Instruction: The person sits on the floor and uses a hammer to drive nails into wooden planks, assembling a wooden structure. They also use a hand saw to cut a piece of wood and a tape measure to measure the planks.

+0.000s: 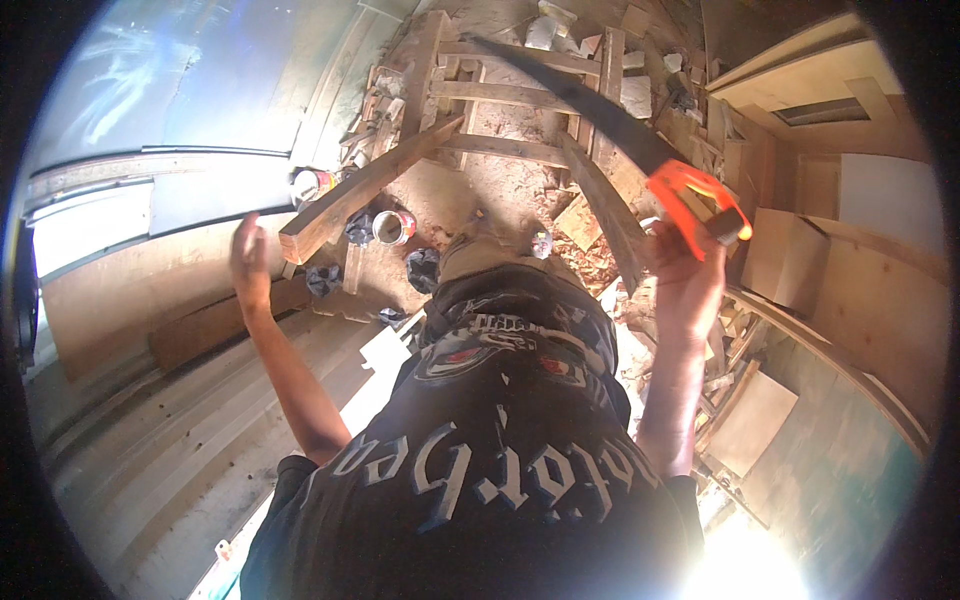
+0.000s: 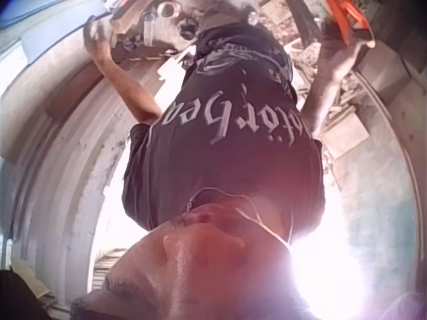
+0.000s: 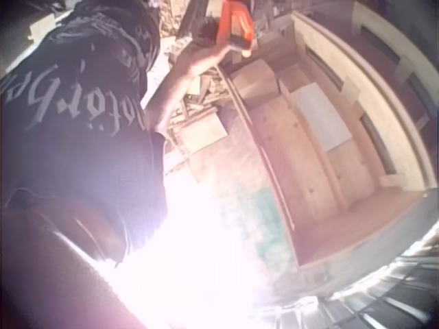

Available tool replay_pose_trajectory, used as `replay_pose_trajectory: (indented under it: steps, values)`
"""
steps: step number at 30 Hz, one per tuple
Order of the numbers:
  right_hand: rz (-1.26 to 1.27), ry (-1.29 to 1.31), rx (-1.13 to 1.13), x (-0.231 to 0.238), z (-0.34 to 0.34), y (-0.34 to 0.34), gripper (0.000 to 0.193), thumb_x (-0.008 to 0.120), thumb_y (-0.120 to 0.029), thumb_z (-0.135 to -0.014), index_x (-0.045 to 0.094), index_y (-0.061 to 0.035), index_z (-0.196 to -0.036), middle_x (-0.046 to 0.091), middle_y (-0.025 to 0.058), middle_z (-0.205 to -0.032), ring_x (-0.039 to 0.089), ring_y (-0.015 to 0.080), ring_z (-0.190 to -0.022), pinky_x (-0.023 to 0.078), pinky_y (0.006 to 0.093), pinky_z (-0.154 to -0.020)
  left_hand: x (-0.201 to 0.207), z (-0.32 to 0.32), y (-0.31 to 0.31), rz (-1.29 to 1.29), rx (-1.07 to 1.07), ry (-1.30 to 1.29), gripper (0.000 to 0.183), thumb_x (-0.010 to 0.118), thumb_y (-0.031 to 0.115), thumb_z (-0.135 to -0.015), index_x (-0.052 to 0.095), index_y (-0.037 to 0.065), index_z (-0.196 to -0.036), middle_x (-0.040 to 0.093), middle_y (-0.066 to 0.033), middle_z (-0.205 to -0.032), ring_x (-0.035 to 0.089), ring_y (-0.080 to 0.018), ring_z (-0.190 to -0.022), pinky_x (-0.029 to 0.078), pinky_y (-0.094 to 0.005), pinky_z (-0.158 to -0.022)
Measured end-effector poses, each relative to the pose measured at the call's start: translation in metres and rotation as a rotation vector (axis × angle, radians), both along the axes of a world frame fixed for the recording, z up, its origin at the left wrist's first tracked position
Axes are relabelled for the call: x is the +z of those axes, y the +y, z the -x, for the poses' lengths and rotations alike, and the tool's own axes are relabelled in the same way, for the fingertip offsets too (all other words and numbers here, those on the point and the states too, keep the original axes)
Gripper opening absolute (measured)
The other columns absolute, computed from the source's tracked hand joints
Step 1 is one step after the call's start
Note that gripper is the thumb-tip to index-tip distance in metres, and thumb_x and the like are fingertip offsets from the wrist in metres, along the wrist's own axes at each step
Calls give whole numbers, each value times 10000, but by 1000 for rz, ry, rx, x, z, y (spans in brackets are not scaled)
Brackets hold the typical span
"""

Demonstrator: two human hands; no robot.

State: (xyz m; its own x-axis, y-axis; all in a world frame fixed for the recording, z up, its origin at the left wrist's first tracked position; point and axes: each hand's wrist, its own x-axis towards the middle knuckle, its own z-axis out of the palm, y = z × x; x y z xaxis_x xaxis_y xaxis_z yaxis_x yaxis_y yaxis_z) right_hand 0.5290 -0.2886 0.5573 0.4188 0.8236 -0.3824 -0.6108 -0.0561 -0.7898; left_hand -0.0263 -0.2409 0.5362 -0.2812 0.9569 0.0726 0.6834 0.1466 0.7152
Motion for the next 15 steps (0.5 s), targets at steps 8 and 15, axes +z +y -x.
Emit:
replay_pose_trajectory:
  steps: [8,15]
  values:
    - [88,-158,-361,-51,-39,-33,404,645,-235,-880,566,5,-1196,644,146,-1088,649,245,-969,560,352,-841,-64,12,0,260,-243,-383,659,820,82,-765,484,10,-1328,633,-44,-1150,604,-123,-1023,506,-280,-859]
    - [88,-158,-732,-76,-13,-61,524,674,-337,-874,534,10,-1240,613,153,-1155,618,271,-1048,529,352,-868,-64,46,5,467,-333,-395,562,879,202,-696,590,6,-1136,653,-26,-862,613,-118,-789,492,-289,-705]
